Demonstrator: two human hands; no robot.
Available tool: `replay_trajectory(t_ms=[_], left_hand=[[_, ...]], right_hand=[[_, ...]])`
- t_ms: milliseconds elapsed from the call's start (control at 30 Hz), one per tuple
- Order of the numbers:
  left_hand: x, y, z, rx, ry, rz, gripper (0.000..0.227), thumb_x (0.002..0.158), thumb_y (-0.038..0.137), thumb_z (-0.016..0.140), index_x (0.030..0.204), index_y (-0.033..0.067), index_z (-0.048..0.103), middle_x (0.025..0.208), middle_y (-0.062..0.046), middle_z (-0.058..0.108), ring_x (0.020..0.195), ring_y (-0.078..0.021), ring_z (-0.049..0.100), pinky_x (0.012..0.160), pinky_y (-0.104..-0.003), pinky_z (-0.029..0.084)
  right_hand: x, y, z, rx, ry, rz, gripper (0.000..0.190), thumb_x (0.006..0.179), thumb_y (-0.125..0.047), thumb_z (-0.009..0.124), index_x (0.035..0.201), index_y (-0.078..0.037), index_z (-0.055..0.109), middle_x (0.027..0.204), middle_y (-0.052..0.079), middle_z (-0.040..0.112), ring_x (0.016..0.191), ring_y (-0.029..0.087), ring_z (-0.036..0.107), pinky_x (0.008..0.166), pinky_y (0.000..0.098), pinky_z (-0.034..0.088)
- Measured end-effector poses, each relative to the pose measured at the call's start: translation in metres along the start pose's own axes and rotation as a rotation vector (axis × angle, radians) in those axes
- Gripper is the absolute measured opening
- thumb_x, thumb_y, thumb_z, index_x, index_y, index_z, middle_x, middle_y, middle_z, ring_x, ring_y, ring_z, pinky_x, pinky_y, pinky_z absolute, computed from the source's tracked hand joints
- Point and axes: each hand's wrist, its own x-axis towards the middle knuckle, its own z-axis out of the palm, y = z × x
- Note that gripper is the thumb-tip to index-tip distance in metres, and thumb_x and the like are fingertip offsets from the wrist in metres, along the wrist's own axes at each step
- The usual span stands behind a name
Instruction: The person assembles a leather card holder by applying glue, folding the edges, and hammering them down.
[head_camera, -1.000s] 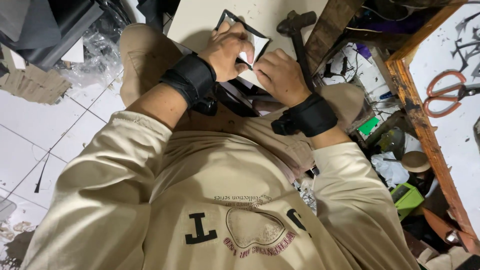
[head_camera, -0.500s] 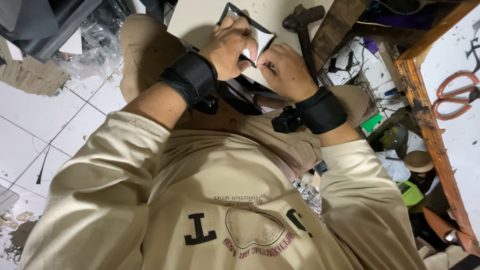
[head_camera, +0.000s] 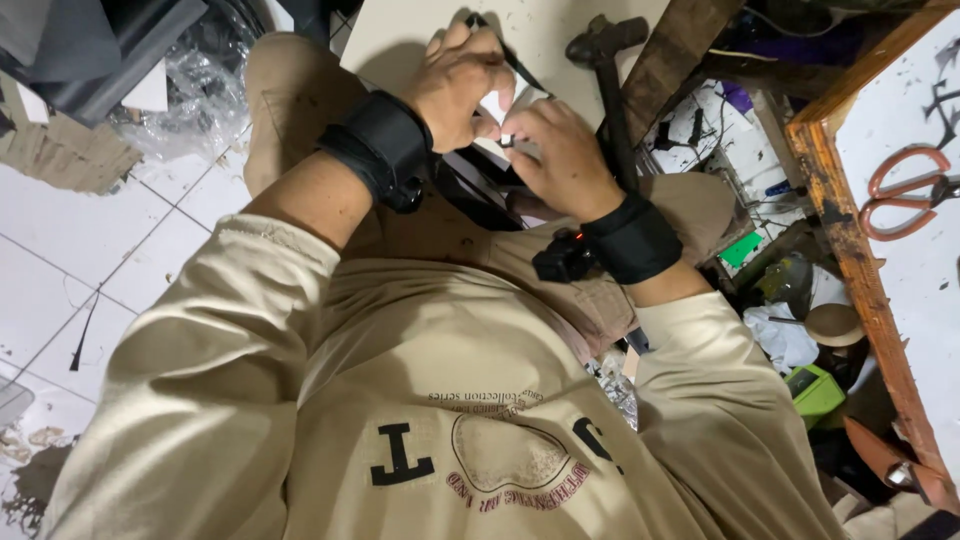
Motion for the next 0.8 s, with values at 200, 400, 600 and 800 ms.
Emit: replay_trajectory(t_ms=[200,400,600,800], left_hand=[[0.001,0.001,-0.008,-0.042,-0.069,-0.04,0.037,0.072,0.023,0.093,0.103,0.0152,0.076,0.122,-0.007,0.056,0.124,-0.0317,0.043,0.106,-0.049,0.034],[0.001,-0.002,-0.005,-0.049,-0.085,-0.051,0.035,0.073,0.023,0.093,0.103,0.0158,0.076,0.123,-0.005,0.056,0.125,-0.0296,0.042,0.107,-0.047,0.034],[0.0,-0.004,-0.002,-0.023,-0.065,-0.02,0.037,0.071,0.026,0.095,0.1,0.0158,0.075,0.122,-0.006,0.055,0.124,-0.0311,0.041,0.104,-0.05,0.032],[-0.005,0.002,-0.012,-0.056,-0.057,-0.011,0.041,0.072,0.031,0.095,0.102,0.0154,0.072,0.125,-0.006,0.053,0.125,-0.0299,0.042,0.106,-0.049,0.034]], right_hand=[[-0.009,0.011,-0.003,-0.17,-0.082,-0.112,0.011,0.098,-0.008,0.069,0.108,-0.01,0.066,0.11,0.004,0.063,0.104,0.03,0.059,0.085,0.0405,0.051],[-0.001,0.014,-0.002,-0.099,-0.125,-0.094,0.008,0.099,-0.009,0.066,0.107,-0.01,0.064,0.108,0.006,0.061,0.102,0.03,0.056,0.09,0.0424,0.051],[0.007,0.012,-0.006,-0.005,-0.197,-0.012,0.006,0.096,-0.012,0.065,0.1,-0.009,0.062,0.103,0.007,0.062,0.1,0.03,0.058,0.085,0.042,0.05],[0.012,0.018,0.002,-0.111,-0.266,0.03,0.011,0.097,-0.016,0.067,0.103,-0.008,0.062,0.101,0.007,0.063,0.101,0.03,0.06,0.086,0.0442,0.051]])
